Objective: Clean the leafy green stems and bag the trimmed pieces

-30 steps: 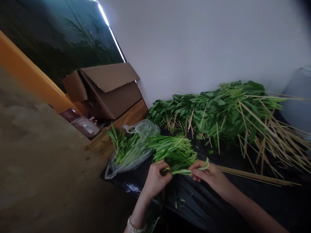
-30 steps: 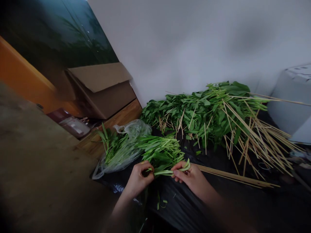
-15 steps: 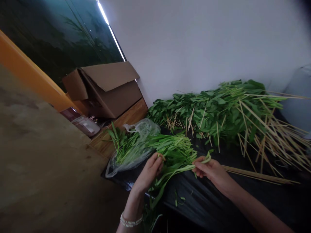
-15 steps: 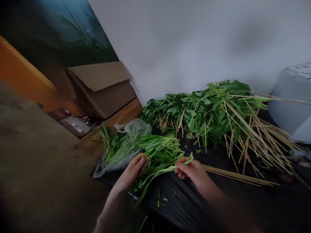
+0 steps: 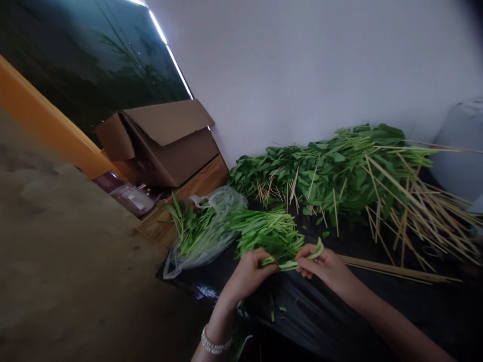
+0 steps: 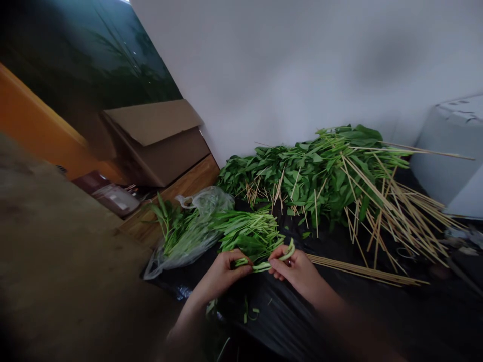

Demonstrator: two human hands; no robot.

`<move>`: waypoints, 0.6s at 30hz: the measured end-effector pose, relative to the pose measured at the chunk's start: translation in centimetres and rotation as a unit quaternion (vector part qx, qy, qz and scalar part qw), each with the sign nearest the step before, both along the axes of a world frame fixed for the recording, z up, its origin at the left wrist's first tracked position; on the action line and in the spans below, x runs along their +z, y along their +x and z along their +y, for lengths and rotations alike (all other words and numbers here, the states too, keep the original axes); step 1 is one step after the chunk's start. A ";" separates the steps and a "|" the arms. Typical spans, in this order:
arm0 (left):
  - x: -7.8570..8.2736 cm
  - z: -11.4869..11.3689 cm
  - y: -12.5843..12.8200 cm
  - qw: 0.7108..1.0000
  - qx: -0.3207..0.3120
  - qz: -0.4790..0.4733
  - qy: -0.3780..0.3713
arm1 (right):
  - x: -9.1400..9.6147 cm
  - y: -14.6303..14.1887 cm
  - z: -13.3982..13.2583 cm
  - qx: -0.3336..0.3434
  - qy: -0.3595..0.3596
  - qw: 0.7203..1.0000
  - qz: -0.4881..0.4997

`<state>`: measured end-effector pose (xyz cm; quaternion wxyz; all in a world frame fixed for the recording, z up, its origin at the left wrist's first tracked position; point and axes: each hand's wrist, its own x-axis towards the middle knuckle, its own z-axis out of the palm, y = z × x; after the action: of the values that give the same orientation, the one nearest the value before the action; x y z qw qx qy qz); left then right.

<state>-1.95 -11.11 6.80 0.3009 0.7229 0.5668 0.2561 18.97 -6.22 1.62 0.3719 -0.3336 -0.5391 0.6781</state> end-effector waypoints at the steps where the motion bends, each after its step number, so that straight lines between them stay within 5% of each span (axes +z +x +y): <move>1: 0.0 -0.1 0.1 1.000 -0.003 0.025 0.009 | 0.0 0.0 0.0 -0.001 0.004 1.000 -0.003; 9: -1.2 -0.8 1.4 0.966 0.000 0.235 0.107 | -0.8 -0.4 -0.3 0.013 0.023 0.999 -0.029; 18: -1.6 -0.1 1.1 0.981 0.129 0.079 0.121 | -0.5 -1.5 -0.9 0.008 0.021 1.000 0.016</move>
<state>-0.89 -11.20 5.15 0.1296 0.6925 0.6423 0.3017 17.48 -7.10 1.07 0.3820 -0.3109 -0.5501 0.6744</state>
